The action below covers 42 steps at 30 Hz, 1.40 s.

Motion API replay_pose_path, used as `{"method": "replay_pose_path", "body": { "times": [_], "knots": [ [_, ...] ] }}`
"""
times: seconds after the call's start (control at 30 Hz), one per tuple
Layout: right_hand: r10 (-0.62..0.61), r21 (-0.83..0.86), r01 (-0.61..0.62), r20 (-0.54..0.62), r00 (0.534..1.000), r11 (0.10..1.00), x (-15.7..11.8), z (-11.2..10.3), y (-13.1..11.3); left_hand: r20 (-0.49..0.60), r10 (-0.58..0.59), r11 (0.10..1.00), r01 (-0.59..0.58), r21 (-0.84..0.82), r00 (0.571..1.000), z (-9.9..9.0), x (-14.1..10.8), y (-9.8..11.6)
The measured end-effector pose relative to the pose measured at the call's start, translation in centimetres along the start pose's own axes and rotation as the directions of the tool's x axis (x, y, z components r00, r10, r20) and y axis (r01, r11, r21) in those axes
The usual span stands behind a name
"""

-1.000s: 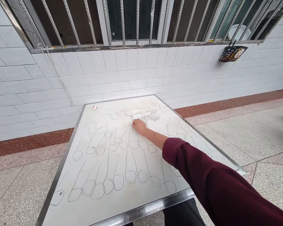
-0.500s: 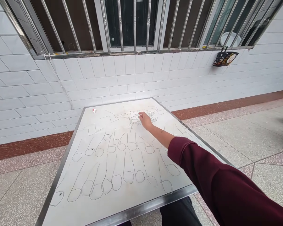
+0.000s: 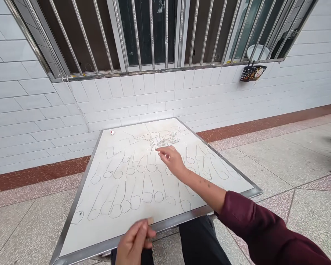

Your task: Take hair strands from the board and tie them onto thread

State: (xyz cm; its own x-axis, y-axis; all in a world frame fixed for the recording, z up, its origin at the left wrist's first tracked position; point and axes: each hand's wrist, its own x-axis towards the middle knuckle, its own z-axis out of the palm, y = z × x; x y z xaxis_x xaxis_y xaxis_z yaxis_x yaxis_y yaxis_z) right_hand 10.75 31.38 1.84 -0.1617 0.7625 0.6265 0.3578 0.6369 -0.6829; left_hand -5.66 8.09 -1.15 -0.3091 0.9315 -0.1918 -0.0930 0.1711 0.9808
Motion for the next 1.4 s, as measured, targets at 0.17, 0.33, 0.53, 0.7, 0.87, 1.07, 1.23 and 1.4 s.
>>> {"method": "replay_pose_path", "body": {
  "times": [0.17,0.33,0.53,0.7,0.87,1.07,1.23,1.4],
  "knots": [
    [-0.431,-0.12,0.445,0.127,0.893,0.887,-8.2,-0.3,-5.0,0.015,0.14,0.987,-0.138,-0.085,0.99,1.0,2.8,5.5],
    [-0.536,-0.107,0.57,0.237,0.811,0.815,-12.9,-1.8,-7.9,-0.036,0.119,0.96,-0.124,-0.253,0.992,2.4,0.8,4.5],
    [-0.507,-0.059,0.541,0.275,0.817,0.839,-15.1,-2.6,-9.4,-0.078,0.147,0.929,-0.164,-0.332,0.986,2.4,-2.0,3.0],
    [-0.42,0.01,0.429,0.228,0.878,0.903,-16.1,-2.7,-9.8,-0.003,0.112,0.918,-0.104,-0.383,0.994,2.1,-3.4,3.1],
    [-0.387,0.04,0.391,0.263,0.884,0.919,-17.0,-3.4,-10.0,-0.098,0.102,0.901,-0.134,-0.412,0.99,2.6,-3.9,2.8],
    [-0.28,0.162,0.259,0.121,0.952,0.952,-19.9,-3.8,-10.8,-0.219,0.034,0.85,-0.144,-0.506,0.975,2.9,-4.1,3.0],
    [0.17,0.442,-0.34,0.38,0.909,0.83,-21.8,-1.7,-10.9,-0.23,0.014,0.821,-0.142,-0.553,0.973,3.3,-4.5,2.7],
    [0.378,0.67,-0.552,0.405,0.832,0.496,-21.2,-0.9,-10.9,-0.176,0.008,0.85,-0.099,-0.518,0.984,4.0,-5.0,1.9]
  ]
}}
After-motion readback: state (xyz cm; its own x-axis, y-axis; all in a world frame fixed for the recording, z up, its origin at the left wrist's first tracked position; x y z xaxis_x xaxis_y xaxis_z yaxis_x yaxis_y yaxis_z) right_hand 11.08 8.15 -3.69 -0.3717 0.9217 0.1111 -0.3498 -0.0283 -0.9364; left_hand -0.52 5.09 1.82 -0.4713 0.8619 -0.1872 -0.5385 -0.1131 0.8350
